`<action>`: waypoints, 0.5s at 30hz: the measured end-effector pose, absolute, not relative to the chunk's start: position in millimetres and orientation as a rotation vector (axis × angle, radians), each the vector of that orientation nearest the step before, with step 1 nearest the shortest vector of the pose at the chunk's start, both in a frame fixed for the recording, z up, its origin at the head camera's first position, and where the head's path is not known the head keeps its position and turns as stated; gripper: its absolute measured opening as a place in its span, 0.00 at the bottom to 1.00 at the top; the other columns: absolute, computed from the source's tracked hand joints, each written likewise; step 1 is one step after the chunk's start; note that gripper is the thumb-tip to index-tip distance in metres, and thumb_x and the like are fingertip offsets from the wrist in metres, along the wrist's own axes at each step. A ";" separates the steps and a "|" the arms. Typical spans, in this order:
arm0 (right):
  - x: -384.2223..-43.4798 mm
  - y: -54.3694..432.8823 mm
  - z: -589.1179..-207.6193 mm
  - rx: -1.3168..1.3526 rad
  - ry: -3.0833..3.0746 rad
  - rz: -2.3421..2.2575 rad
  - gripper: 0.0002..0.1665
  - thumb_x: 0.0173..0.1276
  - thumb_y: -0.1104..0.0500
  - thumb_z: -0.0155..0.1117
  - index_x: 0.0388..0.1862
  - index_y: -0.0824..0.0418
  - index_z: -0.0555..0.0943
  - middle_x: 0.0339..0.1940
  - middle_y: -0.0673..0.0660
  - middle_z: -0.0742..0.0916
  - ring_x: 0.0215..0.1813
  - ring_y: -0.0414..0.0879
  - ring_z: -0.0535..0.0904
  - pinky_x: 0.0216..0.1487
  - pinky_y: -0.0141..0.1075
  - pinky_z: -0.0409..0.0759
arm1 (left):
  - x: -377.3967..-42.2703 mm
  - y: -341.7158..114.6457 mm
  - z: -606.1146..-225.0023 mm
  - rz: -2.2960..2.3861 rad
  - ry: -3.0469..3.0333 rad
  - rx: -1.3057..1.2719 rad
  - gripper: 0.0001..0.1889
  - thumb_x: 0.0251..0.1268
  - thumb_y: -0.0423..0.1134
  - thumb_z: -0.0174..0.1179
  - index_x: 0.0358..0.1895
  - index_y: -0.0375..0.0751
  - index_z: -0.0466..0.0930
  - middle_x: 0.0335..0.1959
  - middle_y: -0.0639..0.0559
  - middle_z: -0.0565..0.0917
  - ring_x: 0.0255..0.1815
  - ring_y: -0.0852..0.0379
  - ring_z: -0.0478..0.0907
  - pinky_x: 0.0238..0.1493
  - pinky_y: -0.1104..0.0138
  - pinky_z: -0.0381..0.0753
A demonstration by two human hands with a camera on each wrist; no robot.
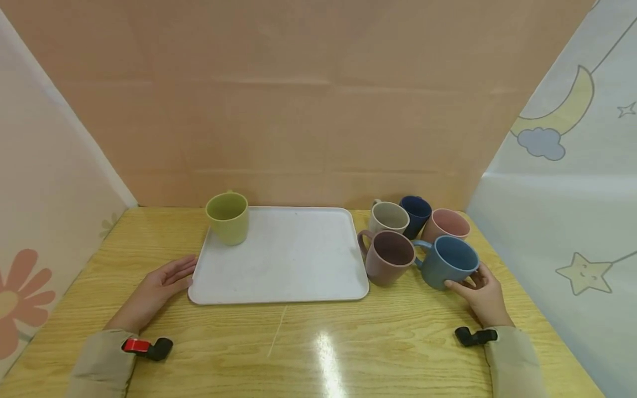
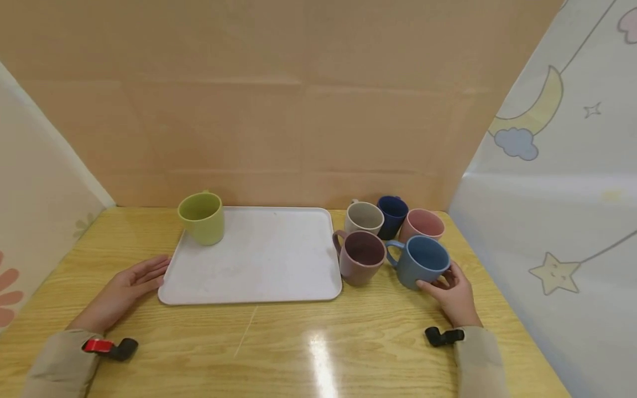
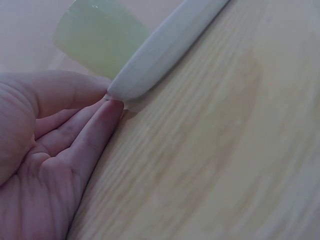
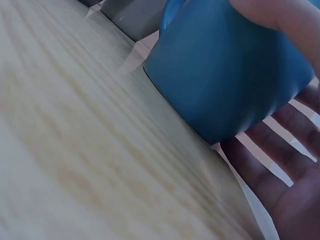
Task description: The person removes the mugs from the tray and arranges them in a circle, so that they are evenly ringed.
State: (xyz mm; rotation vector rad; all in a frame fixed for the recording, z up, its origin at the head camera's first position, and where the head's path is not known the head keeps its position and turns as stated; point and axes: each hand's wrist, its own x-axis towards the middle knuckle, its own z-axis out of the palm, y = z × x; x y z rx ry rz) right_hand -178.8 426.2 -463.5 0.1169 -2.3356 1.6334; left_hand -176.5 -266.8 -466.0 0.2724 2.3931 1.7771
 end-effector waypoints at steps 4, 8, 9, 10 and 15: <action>-178.7 427.3 -463.0 0.045 -2.353 1.595 0.46 0.64 0.72 0.72 0.78 0.55 0.66 0.63 0.37 0.76 0.60 0.27 0.73 0.52 0.18 0.75 | -176.8 -266.5 -466.1 1.780 2.395 0.271 0.35 0.79 0.42 0.56 0.79 0.30 0.53 0.75 0.28 0.62 0.61 0.82 0.68 0.55 0.84 0.71; -179.7 427.6 -462.8 0.008 -2.332 1.616 0.46 0.64 0.71 0.73 0.78 0.53 0.67 0.62 0.38 0.75 0.59 0.29 0.73 0.52 0.18 0.75 | -176.4 -267.0 -466.4 1.790 2.393 0.290 0.34 0.79 0.40 0.56 0.79 0.30 0.53 0.75 0.27 0.62 0.61 0.82 0.68 0.56 0.83 0.71; -180.2 427.8 -463.0 0.015 -2.326 1.626 0.46 0.64 0.71 0.72 0.78 0.53 0.66 0.62 0.38 0.75 0.59 0.29 0.73 0.52 0.18 0.75 | -176.3 -267.1 -466.5 1.794 2.391 0.291 0.34 0.79 0.40 0.56 0.79 0.30 0.54 0.75 0.27 0.62 0.61 0.82 0.69 0.56 0.83 0.71; -180.6 427.9 -463.2 0.027 -2.317 1.646 0.46 0.64 0.72 0.72 0.78 0.52 0.66 0.63 0.39 0.74 0.59 0.29 0.73 0.52 0.18 0.75 | -176.1 -267.3 -466.6 1.798 2.389 0.295 0.34 0.79 0.40 0.56 0.79 0.30 0.54 0.75 0.27 0.62 0.61 0.82 0.69 0.56 0.83 0.72; -181.2 428.0 -462.2 0.099 -2.224 1.742 0.44 0.69 0.74 0.65 0.79 0.53 0.61 0.65 0.40 0.71 0.63 0.31 0.69 0.54 0.19 0.71 | -175.9 -266.9 -467.5 1.801 2.381 0.286 0.34 0.79 0.40 0.56 0.79 0.30 0.54 0.74 0.28 0.63 0.61 0.81 0.69 0.56 0.83 0.71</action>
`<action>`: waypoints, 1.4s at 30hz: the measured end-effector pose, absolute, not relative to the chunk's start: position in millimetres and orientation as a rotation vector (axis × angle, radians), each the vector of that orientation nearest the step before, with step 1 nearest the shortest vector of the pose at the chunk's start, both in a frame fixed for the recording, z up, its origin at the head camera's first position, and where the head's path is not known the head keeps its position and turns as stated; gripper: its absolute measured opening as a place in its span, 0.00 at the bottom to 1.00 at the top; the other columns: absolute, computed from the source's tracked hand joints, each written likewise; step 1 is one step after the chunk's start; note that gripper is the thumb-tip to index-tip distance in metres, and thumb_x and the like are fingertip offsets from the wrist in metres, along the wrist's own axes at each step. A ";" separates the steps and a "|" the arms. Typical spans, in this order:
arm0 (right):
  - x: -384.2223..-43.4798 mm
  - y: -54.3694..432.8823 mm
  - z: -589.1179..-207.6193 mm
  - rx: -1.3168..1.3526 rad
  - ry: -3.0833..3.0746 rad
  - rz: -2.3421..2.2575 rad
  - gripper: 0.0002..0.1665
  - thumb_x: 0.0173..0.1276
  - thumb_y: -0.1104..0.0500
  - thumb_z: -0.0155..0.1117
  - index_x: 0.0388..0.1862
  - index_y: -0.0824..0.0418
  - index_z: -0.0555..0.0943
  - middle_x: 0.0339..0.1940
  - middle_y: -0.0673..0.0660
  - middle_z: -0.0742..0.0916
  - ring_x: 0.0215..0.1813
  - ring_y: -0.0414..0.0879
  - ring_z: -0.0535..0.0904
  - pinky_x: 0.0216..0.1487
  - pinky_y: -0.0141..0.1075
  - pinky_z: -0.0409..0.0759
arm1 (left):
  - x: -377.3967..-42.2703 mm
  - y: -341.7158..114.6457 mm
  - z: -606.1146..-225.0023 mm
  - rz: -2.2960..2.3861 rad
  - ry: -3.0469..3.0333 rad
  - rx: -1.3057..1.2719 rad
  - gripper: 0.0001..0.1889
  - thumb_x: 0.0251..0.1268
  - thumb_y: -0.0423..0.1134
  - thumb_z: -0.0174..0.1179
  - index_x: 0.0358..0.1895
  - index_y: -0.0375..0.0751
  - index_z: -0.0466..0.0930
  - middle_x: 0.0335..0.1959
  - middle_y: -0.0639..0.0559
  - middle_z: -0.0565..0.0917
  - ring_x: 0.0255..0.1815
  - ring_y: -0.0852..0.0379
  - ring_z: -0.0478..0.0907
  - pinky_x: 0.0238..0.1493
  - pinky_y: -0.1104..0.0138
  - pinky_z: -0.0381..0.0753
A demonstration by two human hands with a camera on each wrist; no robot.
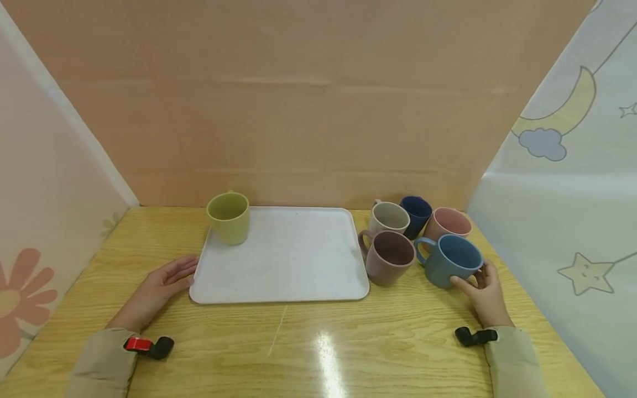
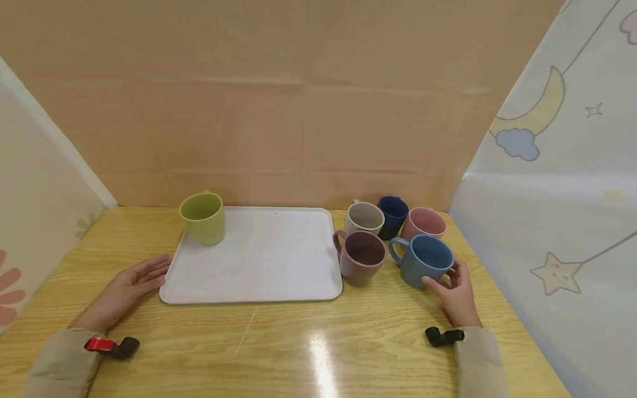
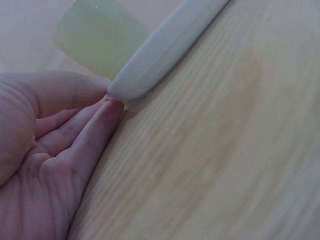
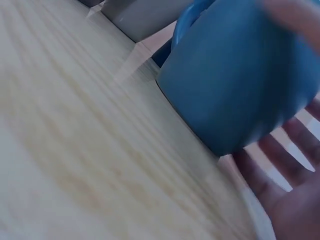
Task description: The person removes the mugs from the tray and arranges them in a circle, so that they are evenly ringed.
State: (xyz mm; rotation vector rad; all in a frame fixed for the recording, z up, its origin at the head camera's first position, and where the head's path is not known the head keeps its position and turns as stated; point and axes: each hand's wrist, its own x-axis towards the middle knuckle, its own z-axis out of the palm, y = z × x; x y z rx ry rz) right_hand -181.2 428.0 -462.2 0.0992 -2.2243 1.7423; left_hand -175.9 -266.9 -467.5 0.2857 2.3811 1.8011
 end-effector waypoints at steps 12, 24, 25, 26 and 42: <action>-182.0 383.0 -412.4 -0.014 -2.069 1.197 0.23 0.75 0.65 0.58 0.67 0.71 0.73 0.57 0.39 0.72 0.63 0.39 0.69 0.62 0.23 0.72 | -176.5 -266.9 -466.1 1.779 2.387 0.253 0.35 0.78 0.43 0.57 0.79 0.32 0.54 0.75 0.31 0.65 0.62 0.81 0.68 0.56 0.85 0.68; -181.1 286.3 -384.2 0.407 -1.871 1.271 0.15 0.63 0.82 0.56 0.49 0.83 0.80 0.49 0.56 0.82 0.54 0.41 0.77 0.58 0.26 0.77 | -177.6 -266.0 -468.6 1.766 2.410 0.272 0.35 0.78 0.44 0.58 0.79 0.32 0.56 0.75 0.33 0.66 0.62 0.81 0.67 0.57 0.85 0.67; -183.4 276.3 -383.6 0.464 -1.878 1.299 0.15 0.62 0.84 0.56 0.49 0.84 0.79 0.49 0.60 0.82 0.53 0.42 0.77 0.58 0.26 0.77 | -177.1 -266.4 -468.7 1.767 2.412 0.269 0.35 0.78 0.44 0.58 0.79 0.32 0.56 0.75 0.33 0.66 0.62 0.81 0.67 0.57 0.85 0.67; -185.9 266.3 -383.0 0.525 -1.889 1.318 0.16 0.61 0.85 0.56 0.49 0.84 0.79 0.49 0.64 0.82 0.54 0.42 0.78 0.58 0.27 0.77 | -176.5 -266.9 -468.8 1.770 2.413 0.266 0.35 0.78 0.44 0.58 0.79 0.32 0.56 0.75 0.33 0.66 0.62 0.81 0.67 0.57 0.85 0.67; -238.1 116.8 -406.5 0.771 -2.400 1.784 0.26 0.71 0.66 0.64 0.67 0.63 0.75 0.66 0.63 0.78 0.65 0.55 0.76 0.60 0.44 0.80 | -176.1 -267.1 -469.4 1.772 2.414 0.250 0.35 0.78 0.43 0.58 0.79 0.33 0.56 0.74 0.32 0.67 0.61 0.81 0.68 0.56 0.85 0.68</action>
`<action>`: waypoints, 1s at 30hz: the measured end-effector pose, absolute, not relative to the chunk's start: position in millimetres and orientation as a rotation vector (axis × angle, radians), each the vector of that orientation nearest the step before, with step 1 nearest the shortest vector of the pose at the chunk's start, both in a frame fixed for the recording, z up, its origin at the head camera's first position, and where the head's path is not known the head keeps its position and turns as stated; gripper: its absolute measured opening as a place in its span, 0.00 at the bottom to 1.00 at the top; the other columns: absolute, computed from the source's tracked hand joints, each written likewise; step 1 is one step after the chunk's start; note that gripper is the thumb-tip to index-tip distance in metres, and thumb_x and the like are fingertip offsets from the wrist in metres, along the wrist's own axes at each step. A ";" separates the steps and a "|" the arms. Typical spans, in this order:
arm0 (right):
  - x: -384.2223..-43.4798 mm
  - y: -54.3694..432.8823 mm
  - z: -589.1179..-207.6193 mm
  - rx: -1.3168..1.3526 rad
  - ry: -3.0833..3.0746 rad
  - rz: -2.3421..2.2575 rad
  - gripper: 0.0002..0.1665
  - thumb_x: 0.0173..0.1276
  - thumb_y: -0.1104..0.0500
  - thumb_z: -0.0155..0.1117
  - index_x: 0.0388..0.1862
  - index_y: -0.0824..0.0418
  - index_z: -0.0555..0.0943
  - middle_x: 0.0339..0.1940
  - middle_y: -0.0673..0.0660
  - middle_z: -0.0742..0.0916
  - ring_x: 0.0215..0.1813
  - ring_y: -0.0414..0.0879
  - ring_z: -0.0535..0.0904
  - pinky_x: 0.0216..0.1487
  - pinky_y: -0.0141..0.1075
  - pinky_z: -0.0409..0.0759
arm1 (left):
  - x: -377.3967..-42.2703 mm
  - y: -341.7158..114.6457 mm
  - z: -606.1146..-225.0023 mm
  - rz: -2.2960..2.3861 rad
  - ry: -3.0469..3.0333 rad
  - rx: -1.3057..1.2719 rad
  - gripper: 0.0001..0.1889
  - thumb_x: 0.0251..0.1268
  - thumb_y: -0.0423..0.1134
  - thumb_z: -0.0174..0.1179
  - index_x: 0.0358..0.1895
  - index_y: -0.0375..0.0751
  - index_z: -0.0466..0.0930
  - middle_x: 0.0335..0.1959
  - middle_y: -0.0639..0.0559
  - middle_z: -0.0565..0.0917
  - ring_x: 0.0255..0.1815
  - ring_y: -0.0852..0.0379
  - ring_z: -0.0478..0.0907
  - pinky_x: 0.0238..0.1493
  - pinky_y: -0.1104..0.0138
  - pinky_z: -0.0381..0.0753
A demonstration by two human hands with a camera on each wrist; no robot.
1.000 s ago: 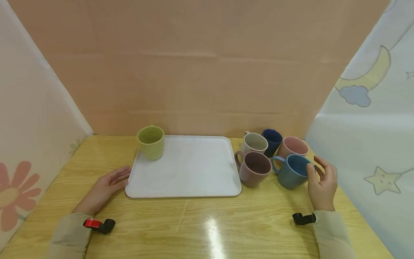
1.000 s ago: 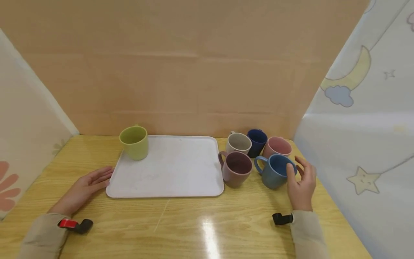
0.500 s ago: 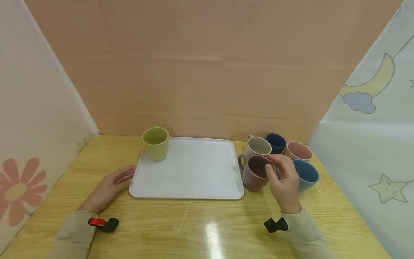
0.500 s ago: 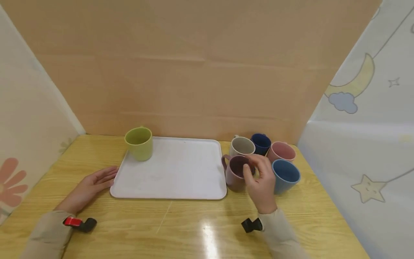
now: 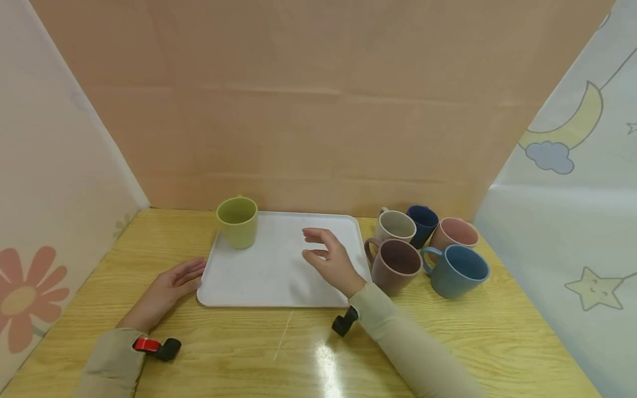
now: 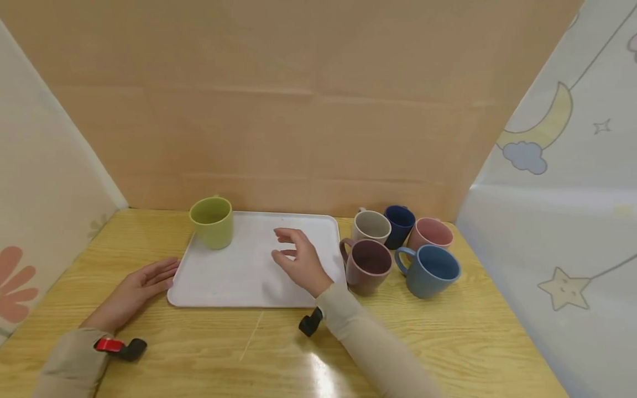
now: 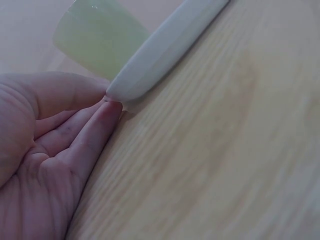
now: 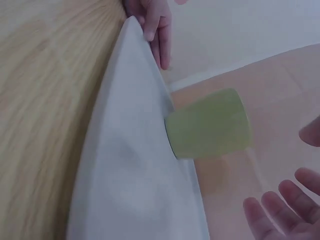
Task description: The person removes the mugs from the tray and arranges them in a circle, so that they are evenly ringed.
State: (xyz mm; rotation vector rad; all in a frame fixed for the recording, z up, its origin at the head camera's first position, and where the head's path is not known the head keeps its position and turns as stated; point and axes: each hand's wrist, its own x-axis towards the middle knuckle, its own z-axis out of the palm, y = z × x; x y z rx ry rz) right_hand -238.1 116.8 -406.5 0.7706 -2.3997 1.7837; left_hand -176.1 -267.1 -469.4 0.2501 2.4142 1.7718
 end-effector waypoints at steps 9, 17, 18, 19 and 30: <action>-265.1 45.7 -418.0 0.624 -2.576 1.863 0.34 0.67 0.59 0.72 0.70 0.63 0.72 0.70 0.59 0.76 0.68 0.54 0.74 0.62 0.40 0.79 | -174.1 -273.0 -466.9 1.726 2.472 0.286 0.34 0.78 0.43 0.57 0.78 0.31 0.56 0.73 0.31 0.68 0.60 0.82 0.67 0.55 0.86 0.68; -278.9 4.0 -428.8 0.533 -2.634 1.846 0.47 0.63 0.57 0.76 0.76 0.64 0.64 0.75 0.60 0.71 0.73 0.55 0.70 0.68 0.44 0.75 | -176.1 -268.9 -470.2 1.765 2.435 0.278 0.35 0.78 0.43 0.58 0.79 0.31 0.56 0.73 0.31 0.67 0.61 0.81 0.68 0.56 0.84 0.69; -281.7 0.5 -429.1 0.516 -2.629 1.839 0.47 0.62 0.57 0.76 0.76 0.64 0.64 0.75 0.60 0.71 0.73 0.55 0.69 0.68 0.45 0.74 | -176.7 -268.6 -470.5 1.764 2.431 0.272 0.35 0.78 0.44 0.57 0.79 0.32 0.55 0.74 0.32 0.67 0.61 0.81 0.68 0.56 0.84 0.69; -284.0 -2.9 -429.8 0.503 -2.623 1.838 0.48 0.62 0.58 0.77 0.76 0.64 0.64 0.75 0.60 0.71 0.73 0.55 0.69 0.68 0.45 0.74 | -176.4 -268.3 -470.9 1.762 2.430 0.262 0.35 0.78 0.44 0.57 0.79 0.32 0.55 0.74 0.32 0.67 0.61 0.81 0.68 0.56 0.84 0.69; -295.6 -32.9 -423.0 0.404 -2.405 2.080 0.51 0.55 0.58 0.83 0.75 0.54 0.67 0.68 0.48 0.74 0.69 0.47 0.70 0.69 0.42 0.71 | -177.0 -267.5 -469.0 1.765 2.414 0.251 0.36 0.78 0.45 0.58 0.79 0.33 0.56 0.75 0.35 0.66 0.66 0.73 0.68 0.57 0.84 0.68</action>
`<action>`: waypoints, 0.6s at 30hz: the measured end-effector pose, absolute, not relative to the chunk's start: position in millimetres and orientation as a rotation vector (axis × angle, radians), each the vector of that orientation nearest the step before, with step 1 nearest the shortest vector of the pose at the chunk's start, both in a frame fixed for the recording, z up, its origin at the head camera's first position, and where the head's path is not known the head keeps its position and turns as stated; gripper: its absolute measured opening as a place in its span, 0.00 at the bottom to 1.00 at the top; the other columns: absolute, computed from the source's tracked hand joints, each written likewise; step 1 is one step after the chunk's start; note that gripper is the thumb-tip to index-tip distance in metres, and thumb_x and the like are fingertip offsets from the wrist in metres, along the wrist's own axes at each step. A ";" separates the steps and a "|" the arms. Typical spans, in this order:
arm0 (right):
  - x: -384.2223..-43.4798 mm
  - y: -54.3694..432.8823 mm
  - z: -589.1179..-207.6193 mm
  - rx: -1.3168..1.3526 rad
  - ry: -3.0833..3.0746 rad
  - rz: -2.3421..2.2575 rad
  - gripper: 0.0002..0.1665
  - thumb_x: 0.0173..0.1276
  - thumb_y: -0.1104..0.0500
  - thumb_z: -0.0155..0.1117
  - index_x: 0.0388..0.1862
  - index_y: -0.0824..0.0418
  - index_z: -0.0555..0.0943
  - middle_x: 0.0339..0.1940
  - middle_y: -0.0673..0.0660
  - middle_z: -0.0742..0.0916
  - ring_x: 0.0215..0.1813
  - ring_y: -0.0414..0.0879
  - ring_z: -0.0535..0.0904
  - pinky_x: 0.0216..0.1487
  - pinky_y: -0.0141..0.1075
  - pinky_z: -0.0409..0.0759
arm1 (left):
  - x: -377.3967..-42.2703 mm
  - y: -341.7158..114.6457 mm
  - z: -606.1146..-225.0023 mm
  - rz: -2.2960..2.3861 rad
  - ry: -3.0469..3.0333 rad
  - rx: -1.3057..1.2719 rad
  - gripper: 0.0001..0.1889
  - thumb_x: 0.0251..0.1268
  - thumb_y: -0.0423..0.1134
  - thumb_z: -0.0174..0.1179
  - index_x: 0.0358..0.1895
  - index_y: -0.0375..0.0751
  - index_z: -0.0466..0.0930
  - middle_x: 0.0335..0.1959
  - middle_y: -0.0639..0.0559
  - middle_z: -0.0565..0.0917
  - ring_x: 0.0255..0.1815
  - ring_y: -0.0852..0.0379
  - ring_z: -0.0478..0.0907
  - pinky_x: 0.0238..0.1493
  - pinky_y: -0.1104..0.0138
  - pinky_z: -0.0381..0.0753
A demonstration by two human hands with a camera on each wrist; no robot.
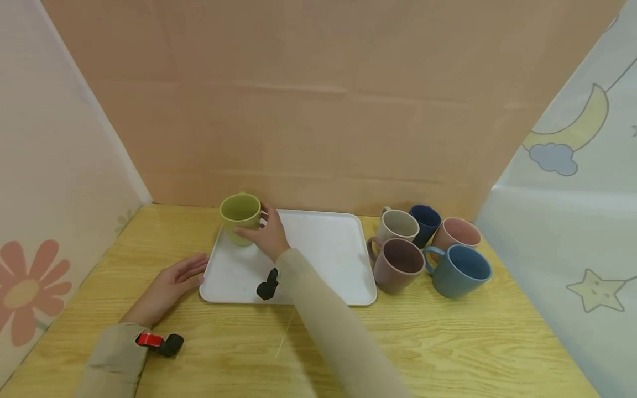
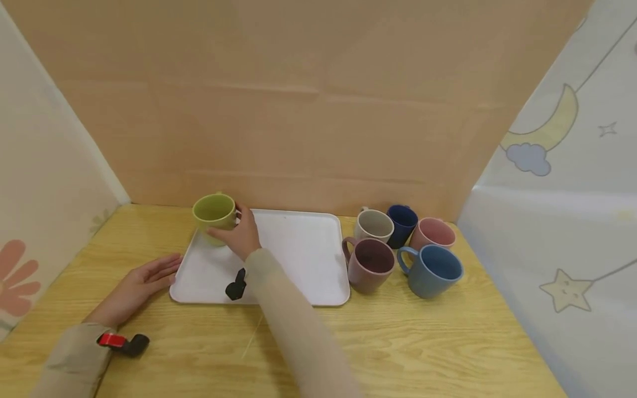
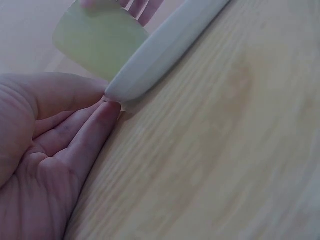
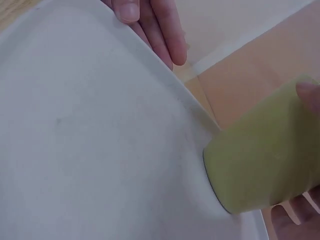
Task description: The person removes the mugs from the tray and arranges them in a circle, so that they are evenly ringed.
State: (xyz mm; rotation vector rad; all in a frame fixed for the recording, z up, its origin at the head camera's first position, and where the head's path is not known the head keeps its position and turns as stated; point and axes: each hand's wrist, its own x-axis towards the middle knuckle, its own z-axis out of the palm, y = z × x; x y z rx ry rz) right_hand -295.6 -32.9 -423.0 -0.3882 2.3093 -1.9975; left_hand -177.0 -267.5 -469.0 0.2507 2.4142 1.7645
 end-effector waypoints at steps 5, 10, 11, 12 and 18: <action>-299.6 -37.9 -421.5 -0.381 2.431 -1.918 0.53 0.53 0.56 0.85 0.75 0.54 0.66 0.67 0.48 0.76 0.68 0.43 0.71 0.69 0.41 0.70 | -177.9 -266.2 -469.8 1.798 2.384 0.273 0.35 0.78 0.43 0.57 0.79 0.32 0.55 0.75 0.33 0.65 0.64 0.76 0.67 0.57 0.84 0.69; -304.2 -36.9 -423.8 -0.393 2.445 -1.898 0.53 0.52 0.55 0.85 0.75 0.53 0.67 0.64 0.45 0.79 0.66 0.40 0.72 0.68 0.39 0.73 | -178.3 -265.3 -470.4 1.812 2.373 0.278 0.35 0.78 0.43 0.57 0.79 0.31 0.55 0.76 0.33 0.64 0.64 0.77 0.67 0.57 0.83 0.69; -304.4 -36.5 -424.6 -0.386 2.440 -1.902 0.53 0.52 0.55 0.86 0.75 0.52 0.67 0.64 0.45 0.79 0.66 0.40 0.72 0.68 0.39 0.72 | -178.4 -265.4 -470.5 1.811 2.375 0.277 0.35 0.78 0.42 0.57 0.79 0.31 0.55 0.75 0.33 0.64 0.64 0.77 0.67 0.57 0.83 0.69; -304.3 -36.2 -425.1 -0.378 2.431 -1.911 0.53 0.52 0.55 0.86 0.75 0.52 0.67 0.65 0.45 0.79 0.67 0.40 0.72 0.68 0.39 0.72 | -178.4 -265.5 -470.5 1.809 2.377 0.274 0.35 0.78 0.43 0.57 0.79 0.32 0.55 0.75 0.33 0.64 0.64 0.77 0.67 0.57 0.84 0.69; -301.8 -36.7 -430.0 -0.346 2.432 -1.945 0.51 0.52 0.55 0.85 0.73 0.52 0.69 0.64 0.44 0.79 0.67 0.39 0.72 0.68 0.38 0.73 | -177.2 -267.2 -470.3 1.801 2.384 0.265 0.35 0.78 0.44 0.58 0.79 0.33 0.55 0.75 0.34 0.65 0.64 0.76 0.68 0.57 0.83 0.69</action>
